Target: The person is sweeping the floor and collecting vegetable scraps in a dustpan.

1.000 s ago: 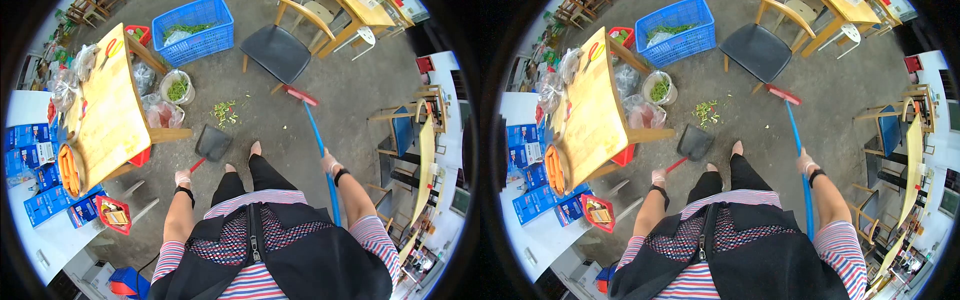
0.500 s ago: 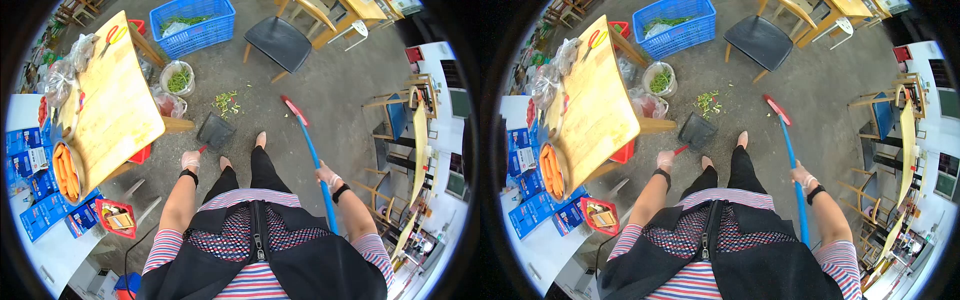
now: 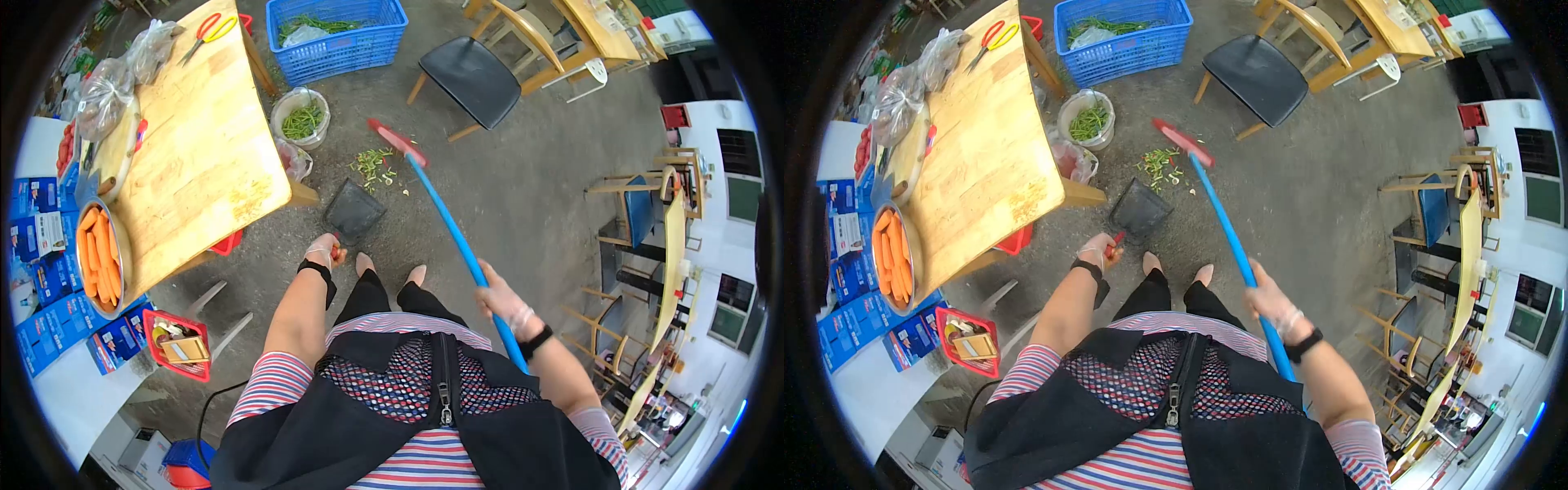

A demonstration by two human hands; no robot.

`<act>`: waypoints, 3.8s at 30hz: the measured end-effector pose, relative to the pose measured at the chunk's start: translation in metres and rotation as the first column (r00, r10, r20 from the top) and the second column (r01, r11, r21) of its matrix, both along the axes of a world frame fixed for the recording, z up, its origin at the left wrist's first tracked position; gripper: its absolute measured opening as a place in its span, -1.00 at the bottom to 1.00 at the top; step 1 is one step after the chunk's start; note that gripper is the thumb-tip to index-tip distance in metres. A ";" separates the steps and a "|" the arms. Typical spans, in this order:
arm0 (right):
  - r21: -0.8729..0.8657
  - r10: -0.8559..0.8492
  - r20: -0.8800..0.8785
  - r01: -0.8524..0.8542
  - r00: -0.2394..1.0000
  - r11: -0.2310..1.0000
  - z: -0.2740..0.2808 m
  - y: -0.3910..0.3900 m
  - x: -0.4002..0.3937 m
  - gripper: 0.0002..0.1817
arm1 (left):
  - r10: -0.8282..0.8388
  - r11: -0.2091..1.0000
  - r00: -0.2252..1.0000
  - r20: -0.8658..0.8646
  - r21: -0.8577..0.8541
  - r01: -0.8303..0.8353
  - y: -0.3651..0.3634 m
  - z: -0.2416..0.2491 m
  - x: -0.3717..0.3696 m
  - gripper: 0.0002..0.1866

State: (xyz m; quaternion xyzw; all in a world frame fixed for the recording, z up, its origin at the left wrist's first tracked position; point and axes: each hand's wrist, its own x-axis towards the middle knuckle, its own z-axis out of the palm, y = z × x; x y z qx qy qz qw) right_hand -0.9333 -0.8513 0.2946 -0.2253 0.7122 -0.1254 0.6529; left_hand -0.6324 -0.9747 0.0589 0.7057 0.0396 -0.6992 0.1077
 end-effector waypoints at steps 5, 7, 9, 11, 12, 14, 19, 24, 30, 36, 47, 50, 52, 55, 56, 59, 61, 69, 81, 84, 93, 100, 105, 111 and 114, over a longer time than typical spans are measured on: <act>0.077 0.455 -0.383 -0.463 0.804 0.883 -0.092 -0.088 -0.019 -0.24 | 0.102 0.993 0.994 -0.023 0.058 -0.101 -0.008 0.006 -0.006 -0.82; 0.156 0.564 -0.459 -0.562 0.687 0.812 -0.126 -0.087 -0.016 -0.25 | 0.143 0.989 0.990 -0.013 0.041 -0.142 -0.008 0.000 -0.007 -0.83; 0.236 0.648 -0.467 -0.622 0.602 0.747 -0.153 -0.046 -0.006 -0.24 | 0.162 0.984 0.986 -0.029 0.080 -0.160 -0.013 -0.008 -0.003 -0.87; 0.284 0.698 -0.363 -0.640 0.618 0.714 -0.135 -0.001 -0.003 -0.24 | 0.191 0.977 0.979 -0.069 0.110 -0.182 -0.016 -0.011 -0.002 -0.90; 0.346 0.720 -0.352 -0.631 0.599 0.694 -0.119 0.015 -0.003 -0.24 | 0.188 0.978 0.980 -0.070 0.109 -0.180 -0.020 -0.005 -0.004 -0.90; 0.408 0.777 -0.365 -0.662 0.512 0.628 -0.087 0.026 -0.017 -0.24 | 0.147 0.988 0.989 -0.032 0.050 -0.145 -0.028 0.014 -0.011 -0.87; 0.369 0.775 -0.380 -0.686 0.504 0.627 -0.025 0.021 -0.053 -0.23 | 0.142 0.990 0.990 -0.026 0.007 -0.141 -0.044 0.014 -0.013 -0.92; 0.307 0.606 -0.570 -0.541 0.555 0.783 -0.069 0.005 -0.065 -0.28 | 0.031 0.999 0.999 -0.010 0.026 -0.031 -0.043 0.004 -0.004 -0.98; 0.400 0.706 -0.411 -0.582 0.576 0.708 -0.109 0.029 -0.018 -0.25 | 0.046 0.998 0.999 0.015 0.033 -0.047 -0.048 0.004 -0.013 -0.93; 0.352 0.739 -0.244 -0.653 0.628 0.671 -0.041 0.077 0.004 -0.22 | 0.057 0.996 0.998 -0.032 0.068 -0.055 -0.055 -0.004 -0.020 -0.95; 0.254 0.718 -0.419 -0.687 0.556 0.681 -0.008 0.001 -0.038 -0.24 | -0.049 0.996 0.996 -0.075 0.075 0.055 -0.013 0.013 0.016 -0.80; 0.207 0.662 -0.533 -0.677 0.527 0.707 -0.058 -0.063 -0.050 -0.25 | -0.002 0.996 1.000 0.013 0.091 0.001 -0.001 0.008 0.020 -0.79; 0.261 0.702 -0.517 -0.691 0.489 0.674 -0.088 -0.104 -0.046 -0.26 | 0.009 0.997 0.999 -0.036 0.077 -0.007 0.001 0.020 0.018 -0.81; 0.361 0.842 -0.465 -0.810 0.274 0.463 -0.167 -0.090 -0.036 -0.25 | 0.023 0.995 0.999 -0.042 0.094 -0.019 0.000 0.012 0.024 -0.84; 0.242 0.702 -0.531 -0.708 0.475 0.663 -0.160 -0.061 -0.029 -0.24 | 0.017 0.995 0.999 -0.038 0.096 -0.014 -0.003 0.012 0.026 -0.84; 0.253 0.741 -0.274 -0.697 0.613 0.671 -0.115 0.033 -0.010 -0.24 | 0.031 0.993 0.996 -0.084 0.116 -0.021 -0.014 0.011 0.023 -0.87; 0.309 0.792 -0.240 -0.729 0.562 0.611 -0.087 0.074 -0.001 -0.22 | 0.028 0.996 0.998 -0.064 0.090 -0.022 -0.025 0.024 0.016 -0.87; 0.258 0.772 -0.284 -0.730 0.569 0.633 -0.014 0.092 -0.032 -0.23 | -0.053 0.993 0.999 0.002 0.105 0.053 -0.007 0.006 0.030 -0.88; 0.315 0.698 -0.298 -0.623 0.651 0.716 -0.080 0.084 -0.009 -0.23 | -0.280 0.958 0.955 0.100 0.095 0.271 0.028 0.000 0.052 -0.85; 0.282 0.754 -0.213 -0.700 0.621 0.656 -0.051 0.104 -0.011 -0.24 | -0.269 0.958 0.959 0.084 0.127 0.258 0.026 -0.006 0.049 -0.86; 0.237 0.788 -0.162 -0.752 0.594 0.615 0.018 0.063 -0.024 -0.26 | -0.206 0.970 0.977 0.059 0.144 0.196 0.044 0.004 0.071 -0.94; 0.302 0.788 -0.200 -0.728 0.583 0.615 -0.054 0.082 -0.007 -0.26 | -0.212 0.969 0.974 0.086 0.145 0.198 0.054 -0.001 0.071 -0.92; 0.136 0.820 -0.007 -0.812 0.573 0.568 -0.013 0.095 -0.032 -0.23 | -0.223 0.969 0.970 0.098 0.134 0.209 0.064 -0.009 0.074 -0.90; 0.175 0.895 -0.160 -0.880 0.416 0.441 0.036 0.055 -0.031 -0.20 | -0.100 0.993 0.989 0.112 0.081 0.092 0.119 0.016 0.093 -0.90; 0.130 0.878 -0.378 -0.923 0.292 0.363 0.007 0.022 -0.042 -0.24 | -0.052 0.998 0.991 0.125 0.029 0.048 0.167 0.014 0.097 -0.88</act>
